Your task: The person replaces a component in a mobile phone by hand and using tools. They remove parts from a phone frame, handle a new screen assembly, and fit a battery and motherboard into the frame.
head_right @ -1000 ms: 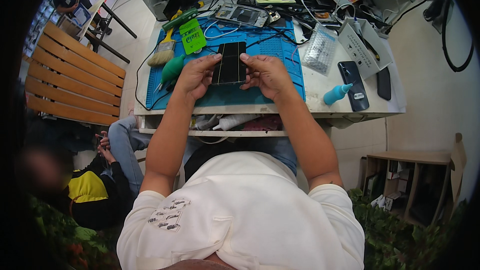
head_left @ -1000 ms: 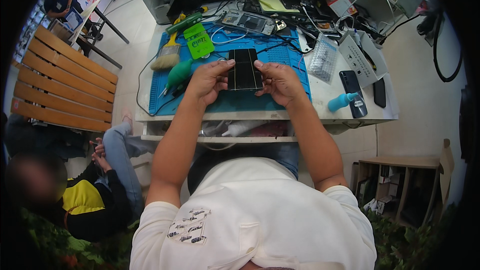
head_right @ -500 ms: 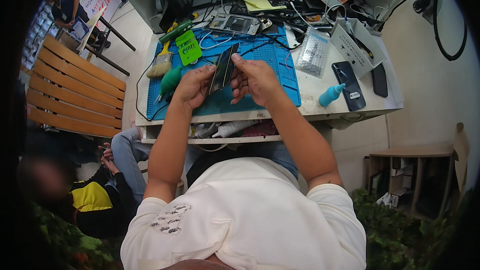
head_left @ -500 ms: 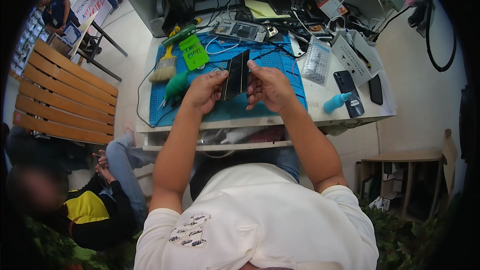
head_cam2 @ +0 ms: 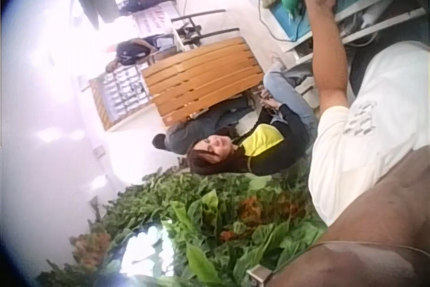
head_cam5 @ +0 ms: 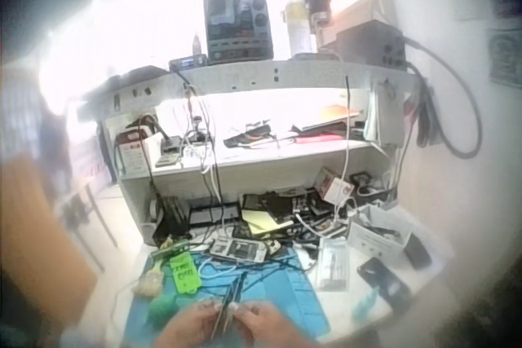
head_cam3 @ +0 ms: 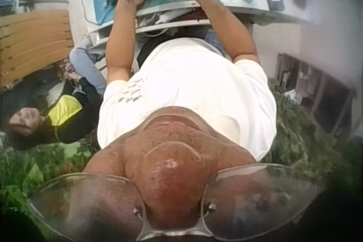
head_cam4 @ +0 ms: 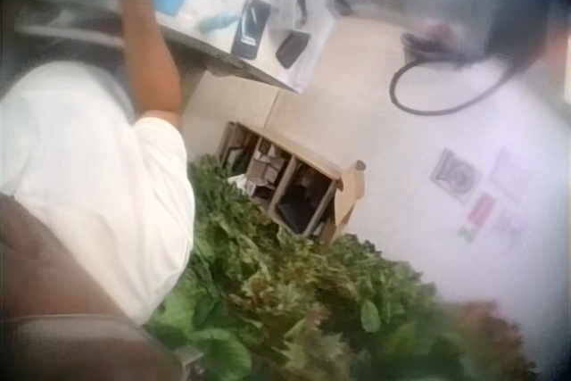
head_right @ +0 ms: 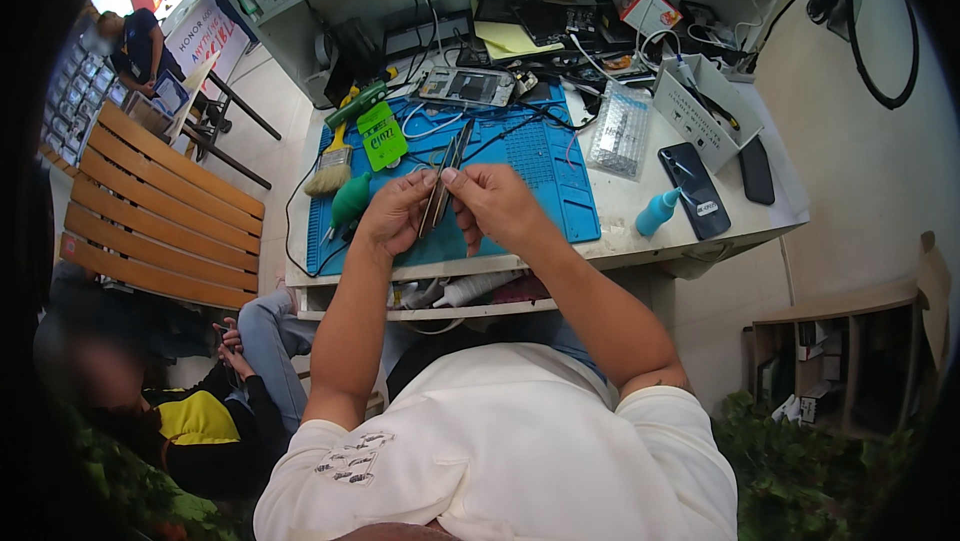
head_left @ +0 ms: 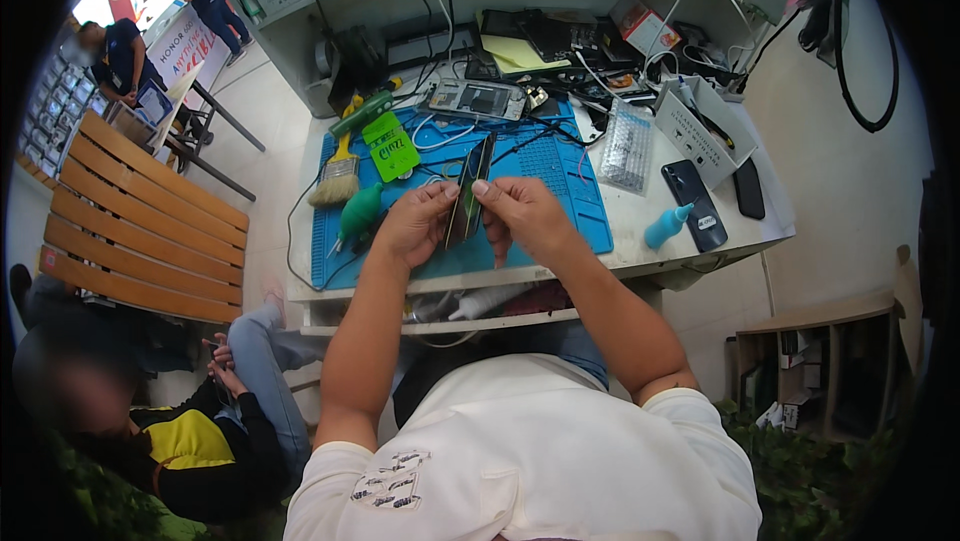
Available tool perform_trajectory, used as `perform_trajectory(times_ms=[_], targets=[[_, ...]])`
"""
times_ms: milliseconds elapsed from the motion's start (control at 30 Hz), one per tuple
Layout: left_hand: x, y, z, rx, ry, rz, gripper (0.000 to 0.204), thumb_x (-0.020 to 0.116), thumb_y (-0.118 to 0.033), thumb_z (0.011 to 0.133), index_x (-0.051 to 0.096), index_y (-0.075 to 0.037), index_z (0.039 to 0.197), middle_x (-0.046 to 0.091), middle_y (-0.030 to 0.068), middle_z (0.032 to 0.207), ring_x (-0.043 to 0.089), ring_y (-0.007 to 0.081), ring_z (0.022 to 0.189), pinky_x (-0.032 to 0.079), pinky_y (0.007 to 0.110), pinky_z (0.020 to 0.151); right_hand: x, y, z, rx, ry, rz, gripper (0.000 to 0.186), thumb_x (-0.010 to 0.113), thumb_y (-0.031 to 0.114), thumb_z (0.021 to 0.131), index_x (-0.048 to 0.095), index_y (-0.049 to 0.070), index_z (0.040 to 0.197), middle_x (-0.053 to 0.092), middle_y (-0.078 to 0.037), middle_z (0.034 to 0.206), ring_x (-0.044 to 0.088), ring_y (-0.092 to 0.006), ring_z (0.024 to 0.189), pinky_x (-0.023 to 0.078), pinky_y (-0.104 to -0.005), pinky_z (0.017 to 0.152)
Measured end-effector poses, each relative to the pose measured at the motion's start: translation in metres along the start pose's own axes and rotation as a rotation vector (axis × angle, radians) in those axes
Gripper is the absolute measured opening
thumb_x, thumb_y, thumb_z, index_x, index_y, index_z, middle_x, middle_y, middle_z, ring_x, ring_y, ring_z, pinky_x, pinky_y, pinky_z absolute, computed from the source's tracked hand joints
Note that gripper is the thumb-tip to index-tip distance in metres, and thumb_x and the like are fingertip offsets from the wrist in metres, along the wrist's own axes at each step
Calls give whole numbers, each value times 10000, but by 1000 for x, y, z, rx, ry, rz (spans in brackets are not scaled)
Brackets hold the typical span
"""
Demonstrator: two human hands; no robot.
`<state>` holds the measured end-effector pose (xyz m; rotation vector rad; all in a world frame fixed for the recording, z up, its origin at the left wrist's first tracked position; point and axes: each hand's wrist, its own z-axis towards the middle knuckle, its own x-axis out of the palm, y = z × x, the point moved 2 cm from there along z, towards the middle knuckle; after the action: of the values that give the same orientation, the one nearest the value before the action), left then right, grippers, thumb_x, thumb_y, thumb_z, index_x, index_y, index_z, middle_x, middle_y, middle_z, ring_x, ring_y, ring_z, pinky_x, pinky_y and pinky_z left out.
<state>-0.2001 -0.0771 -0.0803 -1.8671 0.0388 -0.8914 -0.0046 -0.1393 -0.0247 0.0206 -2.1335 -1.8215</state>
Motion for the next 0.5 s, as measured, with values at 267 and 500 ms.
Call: perform_trajectory(times_ms=[267, 500], targets=[[0, 0, 1, 6, 6, 1, 234, 653, -225, 1055, 675, -23, 1172, 745, 49, 978, 726, 129, 796, 602, 268, 688, 3, -2, -1, -18, -9, -5, 457, 622, 393, 1062, 592, 31, 786, 597, -53, 641, 605, -143, 480, 543, -324, 385], [8, -1, -9, 113, -104, 132, 265, 690, -220, 1032, 675, -17, 1201, 740, 38, 979, 702, 110, 788, 577, 252, 680, -7, -8, -4, 60, -125, 30, 574, 521, 560, 1072, 660, 17, 945, 675, -88, 803, 681, -169, 644, 595, -351, 533]])
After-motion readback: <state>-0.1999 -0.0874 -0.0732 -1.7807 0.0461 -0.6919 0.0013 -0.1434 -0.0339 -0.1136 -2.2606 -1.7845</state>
